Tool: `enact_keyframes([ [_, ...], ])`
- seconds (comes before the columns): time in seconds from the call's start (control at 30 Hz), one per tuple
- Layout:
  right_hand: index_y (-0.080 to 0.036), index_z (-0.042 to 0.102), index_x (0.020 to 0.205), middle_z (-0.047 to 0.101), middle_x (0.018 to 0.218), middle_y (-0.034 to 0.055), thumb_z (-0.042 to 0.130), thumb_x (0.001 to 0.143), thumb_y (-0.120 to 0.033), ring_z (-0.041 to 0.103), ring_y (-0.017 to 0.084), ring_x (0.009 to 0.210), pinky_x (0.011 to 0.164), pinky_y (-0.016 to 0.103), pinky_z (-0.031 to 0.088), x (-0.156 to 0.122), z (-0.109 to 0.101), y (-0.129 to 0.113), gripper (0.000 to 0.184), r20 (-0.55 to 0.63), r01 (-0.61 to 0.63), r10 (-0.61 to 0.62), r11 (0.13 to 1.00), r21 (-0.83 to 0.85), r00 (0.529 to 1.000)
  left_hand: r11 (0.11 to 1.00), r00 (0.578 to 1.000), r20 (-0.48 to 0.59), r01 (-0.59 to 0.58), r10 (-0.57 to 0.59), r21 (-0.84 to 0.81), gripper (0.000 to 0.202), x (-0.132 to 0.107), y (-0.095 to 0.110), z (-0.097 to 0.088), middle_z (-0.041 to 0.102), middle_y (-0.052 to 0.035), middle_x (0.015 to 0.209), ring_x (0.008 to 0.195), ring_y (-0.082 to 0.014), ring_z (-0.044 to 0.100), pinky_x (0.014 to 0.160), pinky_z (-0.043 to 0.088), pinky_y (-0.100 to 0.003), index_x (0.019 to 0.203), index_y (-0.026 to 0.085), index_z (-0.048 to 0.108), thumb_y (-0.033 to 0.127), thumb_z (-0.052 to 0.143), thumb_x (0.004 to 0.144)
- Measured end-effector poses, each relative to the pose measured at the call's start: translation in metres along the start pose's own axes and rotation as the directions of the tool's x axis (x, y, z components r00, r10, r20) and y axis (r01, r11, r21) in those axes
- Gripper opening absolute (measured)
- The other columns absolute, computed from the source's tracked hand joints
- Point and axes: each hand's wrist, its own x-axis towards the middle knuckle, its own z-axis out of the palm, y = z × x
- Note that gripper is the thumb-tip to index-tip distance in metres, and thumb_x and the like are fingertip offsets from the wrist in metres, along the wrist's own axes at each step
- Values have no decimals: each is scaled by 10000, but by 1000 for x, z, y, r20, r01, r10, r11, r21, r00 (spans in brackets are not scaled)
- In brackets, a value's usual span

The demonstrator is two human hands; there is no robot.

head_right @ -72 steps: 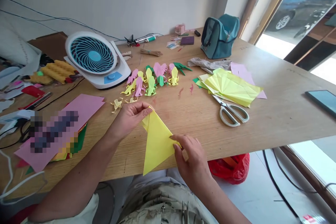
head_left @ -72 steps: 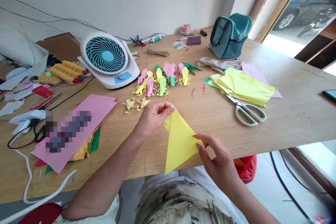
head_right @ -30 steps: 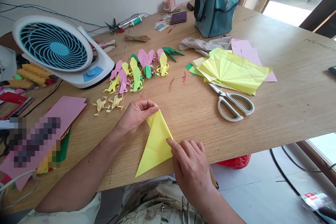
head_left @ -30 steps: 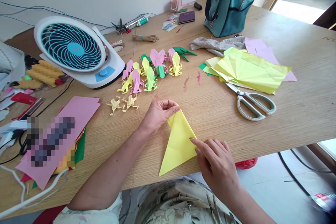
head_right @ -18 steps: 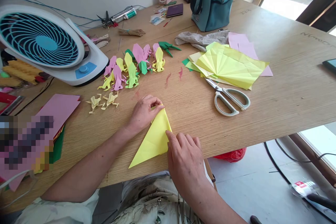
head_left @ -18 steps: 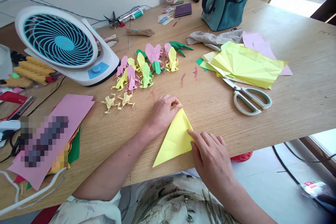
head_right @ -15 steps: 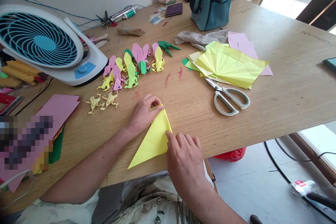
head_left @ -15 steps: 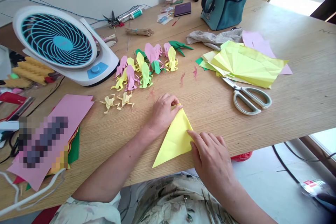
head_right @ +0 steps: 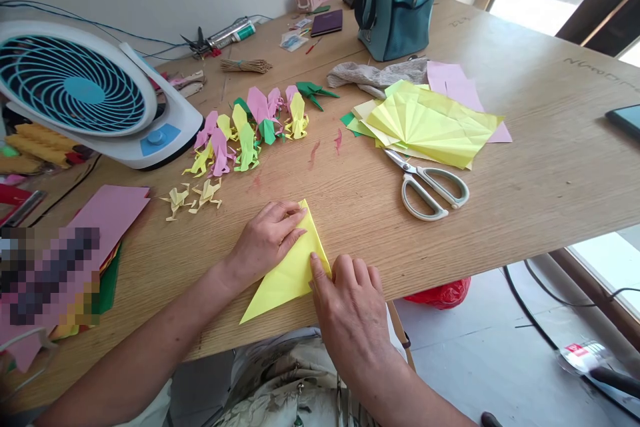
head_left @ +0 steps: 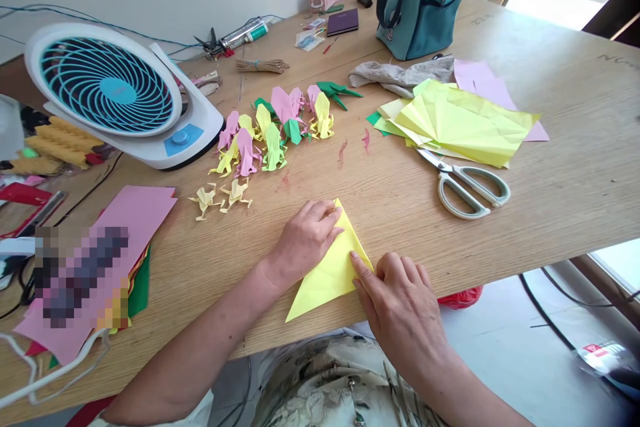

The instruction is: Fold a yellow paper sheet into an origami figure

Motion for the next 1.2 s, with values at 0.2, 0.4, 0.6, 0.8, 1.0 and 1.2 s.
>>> enact_keyframes([
  [0.2,-174,621,1296,654,1108,117,615,928,-226,483,266,898,761,400,340,-1,0,-1,371,-29,17,-19,998,-66,999,988,996,65,-67,59,140,353,0,3,-2,670,-113,1271,1102,-255,588,997,498,-371,1246,76,616,280,587,959],
  [0.4,-163,670,1173,620,1379,68,550,944,-123,494,254,1126,894,415,346,-12,0,5,261,8,177,-177,984,11,984,979,977,210,-14,-29,202,371,6,18,-11,641,-126,1311,1137,-267,574,990,489,-379,1274,73,592,272,586,960],
  [0.6,-123,649,1223,564,1462,109,550,941,-131,516,269,1126,899,427,376,-33,2,7,299,-6,192,-191,980,51,981,948,919,327,120,-218,295,211,25,48,-12,664,-170,1154,1053,-296,585,871,503,-397,1099,63,644,179,548,952],
  [0.8,-90,616,1289,565,1459,142,554,950,-143,508,286,1188,937,433,389,-42,5,10,349,-12,221,-220,973,62,975,896,935,180,220,-307,384,206,26,66,8,656,-174,1035,987,-292,578,879,482,-427,1044,66,635,154,460,980],
  [1.0,-71,634,1268,646,1369,122,522,992,-174,528,255,1140,936,410,376,-39,7,8,314,-117,206,-197,976,71,973,914,944,81,286,-321,287,247,17,64,14,630,-197,1153,1091,-302,552,981,457,-451,1133,35,593,199,496,976],
  [1.2,-89,652,1240,665,1342,126,539,977,-164,547,230,1058,926,398,374,-37,7,7,296,-166,213,-199,974,72,966,930,946,30,311,-323,197,382,15,58,12,600,-188,1151,1081,-319,549,977,473,-469,1144,58,554,347,629,907],
])
